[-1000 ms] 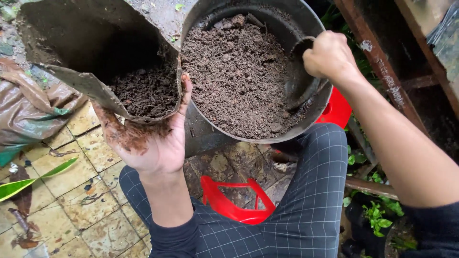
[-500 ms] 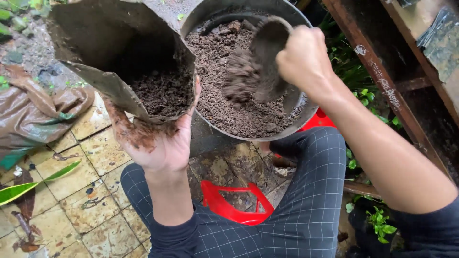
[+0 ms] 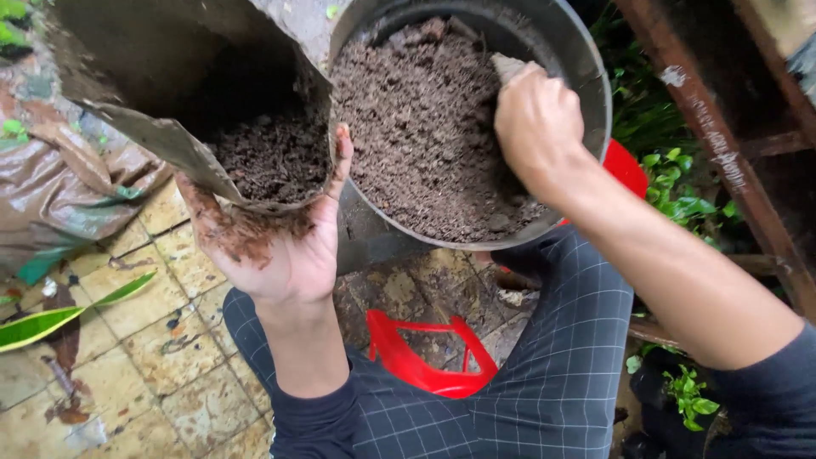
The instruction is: Filling a black plastic polybag with soil using a small plastic scoop from a larger bucket.
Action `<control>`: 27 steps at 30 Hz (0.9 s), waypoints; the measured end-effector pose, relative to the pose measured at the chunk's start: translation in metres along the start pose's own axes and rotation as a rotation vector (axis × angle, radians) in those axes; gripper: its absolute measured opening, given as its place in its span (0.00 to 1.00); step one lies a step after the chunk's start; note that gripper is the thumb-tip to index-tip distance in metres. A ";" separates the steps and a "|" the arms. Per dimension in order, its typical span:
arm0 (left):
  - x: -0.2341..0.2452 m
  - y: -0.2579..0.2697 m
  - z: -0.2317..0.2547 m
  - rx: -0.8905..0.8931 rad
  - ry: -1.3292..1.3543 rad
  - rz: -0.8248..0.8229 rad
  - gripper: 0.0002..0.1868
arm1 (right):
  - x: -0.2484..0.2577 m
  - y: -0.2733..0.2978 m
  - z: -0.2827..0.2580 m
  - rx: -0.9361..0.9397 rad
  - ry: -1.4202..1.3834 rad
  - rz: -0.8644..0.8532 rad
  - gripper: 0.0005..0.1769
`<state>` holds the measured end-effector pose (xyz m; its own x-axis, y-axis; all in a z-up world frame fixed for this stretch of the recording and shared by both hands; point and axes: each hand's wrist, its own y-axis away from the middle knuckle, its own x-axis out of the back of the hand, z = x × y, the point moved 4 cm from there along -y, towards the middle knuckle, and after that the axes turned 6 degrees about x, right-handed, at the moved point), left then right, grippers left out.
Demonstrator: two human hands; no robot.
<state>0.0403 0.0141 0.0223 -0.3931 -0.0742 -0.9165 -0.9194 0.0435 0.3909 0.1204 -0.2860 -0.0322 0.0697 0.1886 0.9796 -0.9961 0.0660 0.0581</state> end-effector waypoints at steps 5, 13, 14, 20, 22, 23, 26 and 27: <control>0.000 -0.002 0.002 0.022 0.026 -0.050 0.39 | -0.009 0.004 -0.028 0.050 0.080 0.231 0.21; 0.000 0.006 0.010 0.095 0.050 -0.175 0.43 | -0.004 -0.010 0.061 -0.163 -0.341 0.085 0.17; 0.000 0.006 0.010 0.090 0.035 -0.199 0.45 | -0.014 -0.007 0.068 -0.276 -0.439 0.070 0.15; -0.001 0.003 0.006 0.096 0.059 -0.173 0.43 | 0.010 0.003 0.053 -0.559 -0.611 -0.078 0.17; -0.003 0.002 0.003 0.110 0.083 -0.212 0.43 | 0.022 0.013 0.036 -0.436 -0.589 -0.025 0.16; -0.002 0.003 0.001 0.135 0.102 -0.228 0.43 | 0.026 0.022 0.025 -0.330 -0.563 0.009 0.15; -0.006 -0.002 -0.004 0.011 0.041 -0.022 0.33 | 0.035 0.032 -0.003 -0.005 -0.623 0.066 0.09; -0.004 -0.003 -0.007 0.020 0.037 -0.025 0.33 | 0.045 0.040 -0.008 -0.013 -0.624 0.070 0.09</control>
<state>0.0446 0.0070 0.0257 -0.3709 -0.1122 -0.9219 -0.9286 0.0606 0.3662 0.0842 -0.2670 0.0129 -0.0444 -0.4141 0.9091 -0.9962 0.0871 -0.0089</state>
